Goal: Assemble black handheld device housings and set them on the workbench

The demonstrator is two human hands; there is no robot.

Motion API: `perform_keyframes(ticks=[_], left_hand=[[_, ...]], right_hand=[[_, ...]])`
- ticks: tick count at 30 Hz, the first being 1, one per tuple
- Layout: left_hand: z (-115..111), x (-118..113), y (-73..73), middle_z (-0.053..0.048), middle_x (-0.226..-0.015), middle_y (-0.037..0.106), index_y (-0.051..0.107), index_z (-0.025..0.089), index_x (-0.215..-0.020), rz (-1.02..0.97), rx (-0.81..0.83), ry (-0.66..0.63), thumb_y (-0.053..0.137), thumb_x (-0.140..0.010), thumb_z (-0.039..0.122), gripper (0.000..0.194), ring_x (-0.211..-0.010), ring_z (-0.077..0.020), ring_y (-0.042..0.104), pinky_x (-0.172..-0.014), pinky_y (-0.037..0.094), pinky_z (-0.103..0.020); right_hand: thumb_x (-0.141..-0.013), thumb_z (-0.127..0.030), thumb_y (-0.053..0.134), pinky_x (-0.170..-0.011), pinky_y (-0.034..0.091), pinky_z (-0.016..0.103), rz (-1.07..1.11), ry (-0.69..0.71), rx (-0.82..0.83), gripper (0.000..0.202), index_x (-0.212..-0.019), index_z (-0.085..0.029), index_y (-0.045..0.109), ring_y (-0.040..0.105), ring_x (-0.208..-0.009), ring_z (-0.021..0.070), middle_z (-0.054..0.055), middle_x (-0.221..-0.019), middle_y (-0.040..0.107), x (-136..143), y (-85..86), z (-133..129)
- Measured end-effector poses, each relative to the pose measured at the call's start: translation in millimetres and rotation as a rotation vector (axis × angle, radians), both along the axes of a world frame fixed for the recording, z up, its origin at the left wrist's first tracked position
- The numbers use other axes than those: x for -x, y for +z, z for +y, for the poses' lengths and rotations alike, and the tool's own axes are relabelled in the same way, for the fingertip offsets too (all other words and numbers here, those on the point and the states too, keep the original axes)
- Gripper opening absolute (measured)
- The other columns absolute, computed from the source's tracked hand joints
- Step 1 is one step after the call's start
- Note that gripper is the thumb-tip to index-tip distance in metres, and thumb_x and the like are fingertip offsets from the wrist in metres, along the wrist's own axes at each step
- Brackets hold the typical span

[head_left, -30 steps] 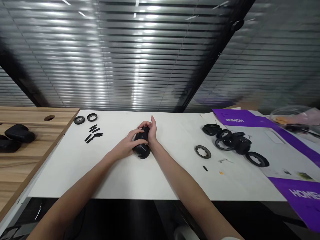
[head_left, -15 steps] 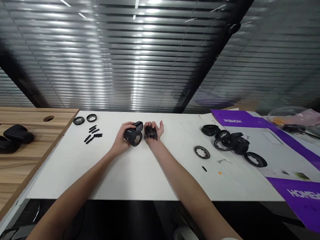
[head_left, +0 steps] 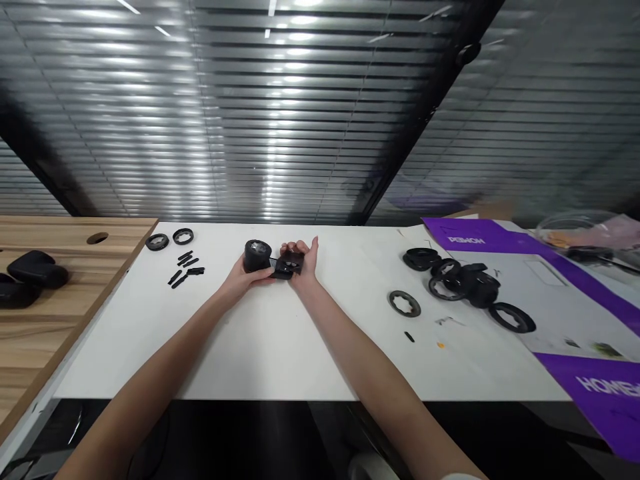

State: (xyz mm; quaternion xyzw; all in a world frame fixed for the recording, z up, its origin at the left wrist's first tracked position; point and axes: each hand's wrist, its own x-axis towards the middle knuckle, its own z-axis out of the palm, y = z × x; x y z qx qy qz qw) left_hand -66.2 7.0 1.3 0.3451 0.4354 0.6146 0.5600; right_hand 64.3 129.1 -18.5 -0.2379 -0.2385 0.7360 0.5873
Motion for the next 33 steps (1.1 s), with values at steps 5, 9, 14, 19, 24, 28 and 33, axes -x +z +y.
perform_keyframes(ticks=[5, 9, 14, 19, 24, 28, 33], left_hand=[[-0.6, -0.6, 2.9, -0.012, -0.126, 0.068, 0.065, 0.017, -0.118, -0.029, -0.008, 0.012, 0.096, -0.068, 0.028, 0.06, -0.112, -0.0281, 0.069, -0.087, 0.068, -0.042], [-1.6, -2.0, 5.1, -0.014, -0.132, 0.068, 0.066, 0.017, -0.121, -0.007, -0.011, 0.023, 0.097, -0.067, 0.03, 0.063, -0.116, -0.0314, 0.069, -0.08, 0.069, -0.039], [-3.2, -2.1, 4.5, -0.014, -0.133, 0.069, 0.067, 0.017, -0.123, 0.018, -0.023, -0.006, 0.097, -0.066, 0.03, 0.065, -0.114, -0.0323, 0.071, -0.078, 0.07, -0.041], [-3.1, -1.2, 2.2, -0.014, -0.127, 0.072, 0.069, 0.017, -0.122, 0.028, -0.056, -0.045, 0.096, -0.067, 0.034, 0.062, -0.112, -0.034, 0.072, -0.075, 0.069, -0.043], [-2.2, -1.0, -0.1, -0.014, -0.122, 0.074, 0.07, 0.016, -0.119, 0.003, -0.066, -0.071, 0.096, -0.067, 0.036, 0.061, -0.107, -0.0331, 0.073, -0.072, 0.069, -0.041], [-1.1, -2.1, -3.1, -0.013, -0.116, 0.074, 0.07, 0.015, -0.113, -0.023, -0.074, -0.056, 0.097, -0.064, 0.039, 0.061, -0.104, -0.034, 0.073, -0.071, 0.068, -0.043], [3.0, 4.1, -6.1, -0.009, -0.104, 0.072, 0.069, 0.014, -0.106, -0.023, -0.111, 0.006, 0.098, -0.058, 0.04, 0.061, -0.095, -0.0288, 0.072, -0.07, 0.066, -0.041]], right_hand=[[-0.079, -0.071, 0.077, -0.069, 0.057, 0.031, -0.087, 0.06, -0.012, 0.069, -0.059, -0.024, 0.03, 0.066, -0.067, 0.0174, -0.002, -0.059, 0.055, 7.9, 5.7, -8.6], [-0.078, -0.061, 0.082, -0.072, 0.058, 0.032, -0.202, 0.115, -0.059, 0.055, -0.061, -0.024, 0.046, 0.068, -0.068, 0.0187, -0.001, -0.064, 0.063, 9.5, 12.2, -15.6], [-0.083, -0.063, 0.076, -0.067, 0.057, 0.031, -0.271, 0.22, -0.071, 0.048, -0.064, -0.023, 0.056, 0.065, -0.062, 0.0177, 0.0, -0.061, 0.066, 7.2, 20.6, -18.7], [-0.085, -0.068, 0.07, -0.06, 0.052, 0.028, -0.331, 0.313, -0.098, 0.051, -0.063, -0.022, 0.06, 0.061, -0.054, 0.0157, 0.0, -0.056, 0.065, 3.5, 22.0, -16.0], [-0.078, -0.077, 0.071, -0.053, 0.046, 0.025, -0.348, 0.309, -0.109, 0.058, -0.061, -0.022, 0.061, 0.058, -0.051, 0.0145, 0.0, -0.054, 0.065, 4.4, 23.2, -16.9], [-0.077, -0.09, 0.059, -0.054, 0.046, 0.027, -0.339, 0.335, -0.123, 0.071, -0.057, -0.022, 0.058, 0.056, -0.048, 0.0139, 0.001, -0.051, 0.061, 5.9, 23.6, -18.0], [-0.079, -0.092, 0.054, -0.051, 0.046, 0.027, -0.332, 0.214, -0.161, 0.073, -0.055, -0.023, 0.05, 0.051, -0.048, 0.0127, -0.001, -0.05, 0.053, 9.4, 16.9, -16.2]])
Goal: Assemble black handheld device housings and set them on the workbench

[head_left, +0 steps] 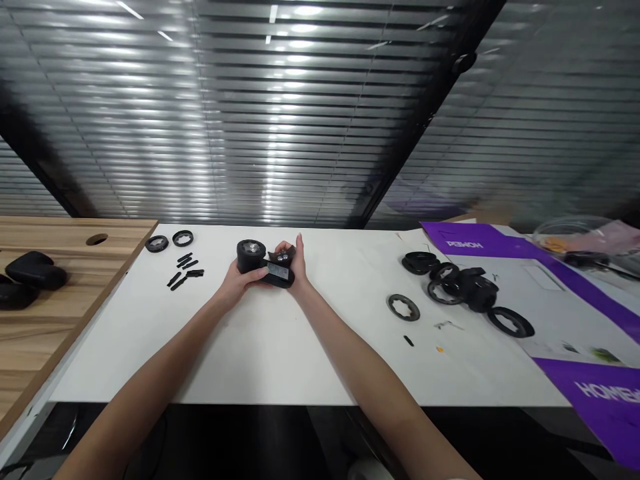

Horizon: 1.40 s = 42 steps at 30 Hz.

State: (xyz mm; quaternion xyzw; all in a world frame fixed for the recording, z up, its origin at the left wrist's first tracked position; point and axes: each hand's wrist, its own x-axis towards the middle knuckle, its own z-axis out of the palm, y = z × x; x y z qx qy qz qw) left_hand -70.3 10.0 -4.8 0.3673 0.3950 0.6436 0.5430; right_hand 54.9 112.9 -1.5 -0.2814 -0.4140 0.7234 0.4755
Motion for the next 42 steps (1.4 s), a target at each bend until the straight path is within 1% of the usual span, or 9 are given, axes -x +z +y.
perform_keyframes(ticks=[4, 9, 14, 18, 26, 31, 34, 38, 42], left_hand=[[4.7, 13.4, -2.7, -0.007, -0.098, 0.07, 0.066, 0.015, -0.107, 0.12, -0.068, 0.157, 0.098, -0.06, 0.037, 0.061, -0.088, -0.0228, 0.069, -0.071, 0.064, -0.036], [8.0, 26.7, -1.8, -0.008, -0.125, 0.069, 0.055, 0.028, -0.142, 0.241, -0.177, 0.329, 0.098, -0.06, 0.029, 0.092, -0.099, -0.0213, 0.069, -0.076, 0.062, -0.03], [8.3, 30.7, 0.0, 0.001, -0.105, 0.066, 0.05, 0.033, -0.149, 0.114, -0.149, 0.28, 0.097, -0.061, 0.028, 0.099, -0.081, -0.0137, 0.066, -0.071, 0.062, -0.028], [6.8, 29.6, -0.6, 0.002, -0.097, 0.063, 0.049, 0.033, -0.149, 0.153, -0.092, 0.219, 0.098, -0.06, 0.028, 0.102, -0.075, -0.0135, 0.065, -0.066, 0.061, -0.027], [9.5, 31.1, -5.0, -0.005, -0.125, 0.064, 0.056, 0.029, -0.137, 0.04, 0.001, 0.191, 0.099, -0.06, 0.026, 0.089, -0.106, -0.0222, 0.068, -0.084, 0.065, -0.037], [11.0, 33.2, -5.8, -0.006, -0.124, 0.067, 0.058, 0.025, -0.122, 0.003, 0.035, 0.193, 0.1, -0.051, 0.017, 0.083, -0.112, -0.0259, 0.068, -0.09, 0.063, -0.04], [9.4, 31.8, -5.2, -0.005, -0.123, 0.068, 0.053, 0.028, -0.133, 0.029, 0.025, 0.181, 0.1, -0.049, 0.014, 0.097, -0.11, -0.0247, 0.068, -0.089, 0.062, -0.037], [7.4, 30.1, -4.3, -0.002, -0.117, 0.067, 0.041, 0.034, -0.145, 0.051, 0.031, 0.186, 0.1, -0.048, 0.014, 0.115, -0.1, -0.0219, 0.07, -0.084, 0.063, -0.037], [5.2, 30.5, -2.7, -0.002, -0.121, 0.066, 0.041, 0.034, -0.144, 0.052, 0.03, 0.152, 0.1, -0.047, 0.012, 0.116, -0.104, -0.0223, 0.07, -0.092, 0.063, -0.04]], right_hand=[[-0.082, -0.087, 0.057, -0.04, 0.038, 0.026, 0.029, -0.158, 0.037, 0.065, -0.066, -0.025, 0.051, 0.047, -0.045, 0.0123, -0.003, -0.053, 0.053, -0.5, -4.5, 3.5], [-0.088, -0.076, 0.061, -0.029, 0.016, 0.025, -0.03, -0.098, 0.111, 0.055, -0.081, -0.022, 0.064, 0.044, -0.041, 0.0114, 0.004, -0.068, 0.069, -3.4, -3.3, 3.5], [-0.08, -0.072, 0.074, -0.029, 0.017, 0.026, -0.127, -0.057, -0.024, 0.053, -0.082, -0.019, 0.071, 0.037, -0.038, 0.008, 0.0, -0.066, 0.065, 0.3, -2.6, -1.9], [-0.078, -0.073, 0.074, -0.032, 0.024, 0.026, -0.242, -0.058, -0.113, 0.053, -0.081, -0.02, 0.073, 0.045, -0.046, 0.0097, 0.002, -0.077, 0.069, 1.7, -1.9, -5.5], [-0.071, -0.061, 0.082, -0.041, 0.037, 0.022, -0.248, 0.0, -0.152, 0.042, -0.082, -0.021, 0.073, 0.059, -0.073, 0.016, 0.003, -0.087, 0.069, -2.3, 2.2, -8.0], [-0.067, -0.042, 0.086, -0.046, 0.04, 0.02, -0.202, 0.097, -0.17, 0.045, -0.107, -0.026, 0.072, 0.065, -0.093, 0.0199, 0.006, -0.121, 0.072, -7.5, 4.0, -7.9], [-0.071, -0.039, 0.084, -0.044, 0.037, 0.02, -0.289, 0.134, -0.281, 0.043, -0.112, -0.027, 0.074, 0.063, -0.081, 0.0152, 0.005, -0.124, 0.071, -8.8, 3.6, -11.4], [-0.077, -0.042, 0.082, -0.042, 0.034, 0.023, -0.401, 0.163, -0.41, 0.036, -0.108, -0.025, 0.079, 0.047, -0.056, 0.0081, 0.003, -0.102, 0.074, -9.4, 4.5, -16.6], [-0.076, -0.044, 0.083, -0.04, 0.038, 0.023, -0.402, 0.164, -0.416, 0.039, -0.11, -0.024, 0.081, 0.048, -0.053, 0.0081, 0.003, -0.098, 0.076, -9.7, 5.1, -16.8]])
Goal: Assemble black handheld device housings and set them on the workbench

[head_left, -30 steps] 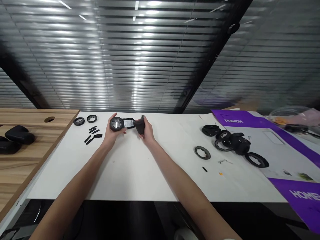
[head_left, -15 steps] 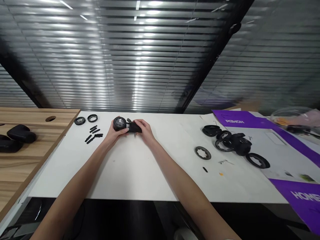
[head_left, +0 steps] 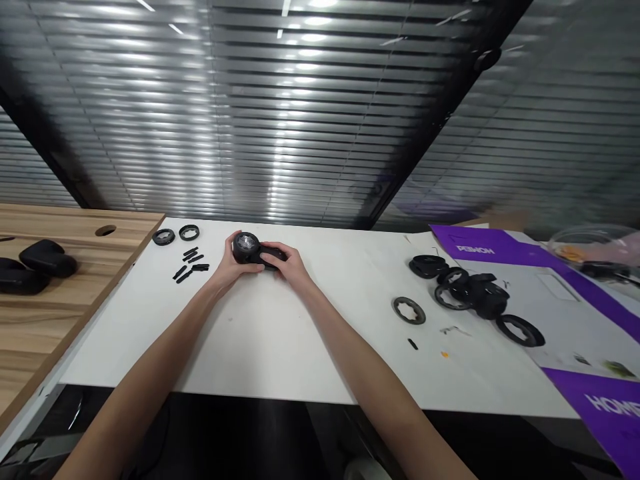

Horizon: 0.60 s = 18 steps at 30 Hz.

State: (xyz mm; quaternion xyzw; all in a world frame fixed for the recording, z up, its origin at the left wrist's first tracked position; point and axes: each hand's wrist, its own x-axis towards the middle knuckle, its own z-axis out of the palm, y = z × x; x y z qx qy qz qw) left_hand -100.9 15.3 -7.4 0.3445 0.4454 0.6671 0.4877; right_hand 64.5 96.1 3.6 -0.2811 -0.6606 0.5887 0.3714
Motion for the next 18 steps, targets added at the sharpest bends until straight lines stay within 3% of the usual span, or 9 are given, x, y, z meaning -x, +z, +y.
perform_keyframes(ticks=[4, 9, 18], left_hand=[[-2.5, 1.1, 3.8, -0.004, -0.129, 0.064, 0.046, 0.032, -0.136, -0.03, 0.009, -0.056, 0.098, -0.055, 0.015, 0.098, -0.115, -0.0261, 0.068, -0.095, 0.064, -0.045], [0.5, -0.9, 8.8, -0.008, -0.122, 0.066, 0.056, 0.025, -0.118, -0.17, 0.034, -0.081, 0.089, -0.076, 0.046, 0.057, -0.109, -0.0283, 0.07, -0.08, 0.069, -0.045], [8.0, -8.3, 3.7, -0.006, -0.105, 0.068, 0.058, 0.023, -0.112, -0.157, 0.043, 0.081, 0.082, -0.08, 0.062, 0.056, -0.088, -0.0226, 0.073, -0.061, 0.067, -0.033]], right_hand=[[-0.076, -0.05, 0.083, -0.041, 0.05, 0.023, 0.007, 0.018, 0.023, 0.046, -0.113, -0.024, 0.081, 0.061, -0.065, 0.0136, 0.006, -0.109, 0.077, -0.3, -1.6, 2.2], [-0.076, -0.055, 0.082, -0.048, 0.062, 0.026, 0.034, 0.039, 0.061, 0.048, -0.113, -0.024, 0.081, 0.071, -0.089, 0.0226, 0.008, -0.119, 0.075, 1.2, -5.4, 5.0], [-0.071, -0.058, 0.084, -0.046, 0.062, 0.027, 0.038, -0.018, 0.124, 0.047, -0.101, -0.022, 0.086, 0.071, -0.086, 0.024, 0.008, -0.105, 0.078, 4.0, -5.8, 4.8]])
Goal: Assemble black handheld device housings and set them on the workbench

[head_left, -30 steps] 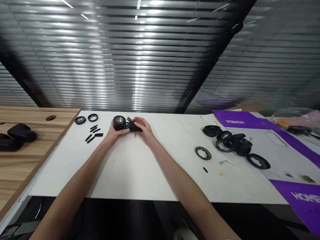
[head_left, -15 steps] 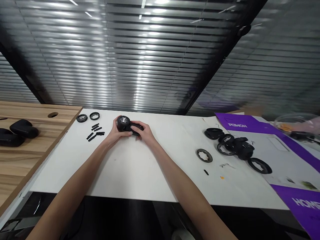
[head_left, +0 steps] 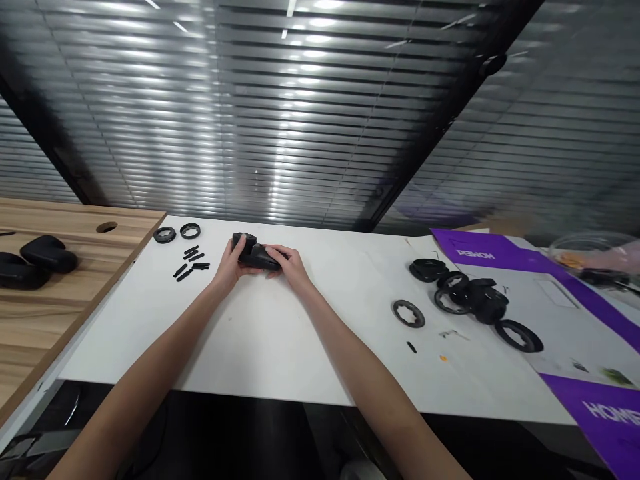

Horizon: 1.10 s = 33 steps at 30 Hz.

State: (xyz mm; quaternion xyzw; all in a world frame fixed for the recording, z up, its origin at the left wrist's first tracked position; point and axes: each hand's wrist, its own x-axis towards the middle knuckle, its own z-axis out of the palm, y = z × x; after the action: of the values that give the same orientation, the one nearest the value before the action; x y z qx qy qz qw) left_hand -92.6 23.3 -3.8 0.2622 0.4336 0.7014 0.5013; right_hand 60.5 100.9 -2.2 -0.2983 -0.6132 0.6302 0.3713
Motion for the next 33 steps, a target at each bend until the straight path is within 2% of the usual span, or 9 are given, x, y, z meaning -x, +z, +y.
perform_keyframes(ticks=[8, 11, 16, 19, 21, 24, 28, 31, 33], left_hand=[[-1.3, -0.5, 0.6, -0.005, -0.097, 0.067, 0.06, 0.021, -0.11, 0.084, -0.02, 0.178, 0.077, -0.083, 0.065, 0.054, -0.079, -0.0197, 0.071, -0.054, 0.061, -0.026], [-2.4, -2.7, 1.9, -0.005, -0.095, 0.068, 0.06, 0.021, -0.107, 0.123, -0.024, 0.123, 0.076, -0.082, 0.068, 0.056, -0.079, -0.0208, 0.071, -0.051, 0.06, -0.026], [1.2, -2.3, -2.9, -0.009, -0.101, 0.07, 0.062, 0.019, -0.109, 0.095, -0.006, 0.029, 0.068, -0.081, 0.079, 0.067, -0.081, -0.0239, 0.071, -0.05, 0.06, -0.031], [2.1, -0.3, -3.1, -0.013, -0.106, 0.072, 0.063, 0.017, -0.114, 0.048, -0.008, 0.014, 0.067, -0.079, 0.082, 0.074, -0.086, -0.0258, 0.072, -0.051, 0.06, -0.031], [1.1, 0.9, -1.7, -0.013, -0.11, 0.073, 0.062, 0.017, -0.115, 0.033, -0.025, 0.013, 0.073, -0.076, 0.078, 0.073, -0.084, -0.0247, 0.073, -0.052, 0.06, -0.03], [-1.6, 2.3, 0.3, -0.01, -0.101, 0.074, 0.06, 0.018, -0.113, 0.033, -0.03, -0.008, 0.082, -0.074, 0.068, 0.067, -0.069, -0.0203, 0.073, -0.054, 0.059, -0.029], [-4.0, 2.3, 0.4, -0.004, -0.078, 0.069, 0.057, 0.017, -0.108, 0.088, -0.023, -0.027, 0.086, -0.075, 0.058, 0.06, -0.054, -0.0177, 0.068, -0.052, 0.055, -0.028], [-4.3, 1.2, -0.5, -0.003, -0.08, 0.07, 0.056, 0.018, -0.109, 0.163, -0.025, 0.016, 0.088, -0.073, 0.054, 0.06, -0.051, -0.0161, 0.065, -0.048, 0.05, -0.027], [-4.2, 1.1, -1.0, -0.002, -0.08, 0.069, 0.057, 0.018, -0.111, 0.224, -0.026, 0.065, 0.089, -0.073, 0.053, 0.06, -0.048, -0.0137, 0.062, -0.044, 0.046, -0.025]], right_hand=[[-0.08, -0.061, 0.075, -0.058, 0.065, 0.031, -0.004, 0.023, -0.037, 0.046, -0.103, -0.022, 0.084, 0.07, -0.102, 0.0276, 0.009, -0.121, 0.075, -0.1, 1.4, -2.4], [-0.084, -0.06, 0.07, -0.063, 0.063, 0.03, -0.057, 0.068, -0.086, 0.045, -0.105, -0.022, 0.081, 0.069, -0.101, 0.0261, 0.008, -0.117, 0.076, 0.2, 0.7, -3.4], [-0.093, -0.067, 0.057, -0.064, 0.057, 0.03, -0.083, 0.128, -0.152, 0.053, -0.113, -0.022, 0.078, 0.067, -0.08, 0.0203, 0.006, -0.1, 0.076, -1.7, -0.5, -5.6], [-0.094, -0.07, 0.053, -0.059, 0.055, 0.029, -0.044, 0.171, -0.129, 0.06, -0.131, -0.026, 0.07, 0.068, -0.082, 0.02, 0.008, -0.117, 0.074, -3.4, -0.9, -6.5], [-0.094, -0.071, 0.053, -0.058, 0.056, 0.027, -0.011, 0.194, -0.125, 0.065, -0.145, -0.031, 0.059, 0.069, -0.086, 0.0203, 0.008, -0.132, 0.07, -4.2, -1.6, -6.5], [-0.094, -0.07, 0.053, -0.062, 0.058, 0.029, 0.027, 0.218, -0.123, 0.07, -0.154, -0.035, 0.048, 0.069, -0.087, 0.0206, 0.008, -0.137, 0.066, -5.0, -3.6, -5.6], [-0.095, -0.068, 0.053, -0.066, 0.059, 0.03, 0.039, 0.242, -0.16, 0.069, -0.155, -0.034, 0.046, 0.069, -0.091, 0.021, 0.009, -0.133, 0.065, -5.9, -7.0, -4.8], [-0.095, -0.07, 0.053, -0.067, 0.058, 0.029, -0.01, 0.246, -0.213, 0.073, -0.158, -0.033, 0.043, 0.067, -0.102, 0.023, 0.011, -0.138, 0.06, -6.3, -9.1, -4.7], [-0.096, -0.072, 0.05, -0.076, 0.06, 0.033, -0.052, 0.224, -0.259, 0.074, -0.159, -0.033, 0.043, 0.064, -0.116, 0.026, 0.012, -0.145, 0.056, -5.7, -10.5, -4.4]])
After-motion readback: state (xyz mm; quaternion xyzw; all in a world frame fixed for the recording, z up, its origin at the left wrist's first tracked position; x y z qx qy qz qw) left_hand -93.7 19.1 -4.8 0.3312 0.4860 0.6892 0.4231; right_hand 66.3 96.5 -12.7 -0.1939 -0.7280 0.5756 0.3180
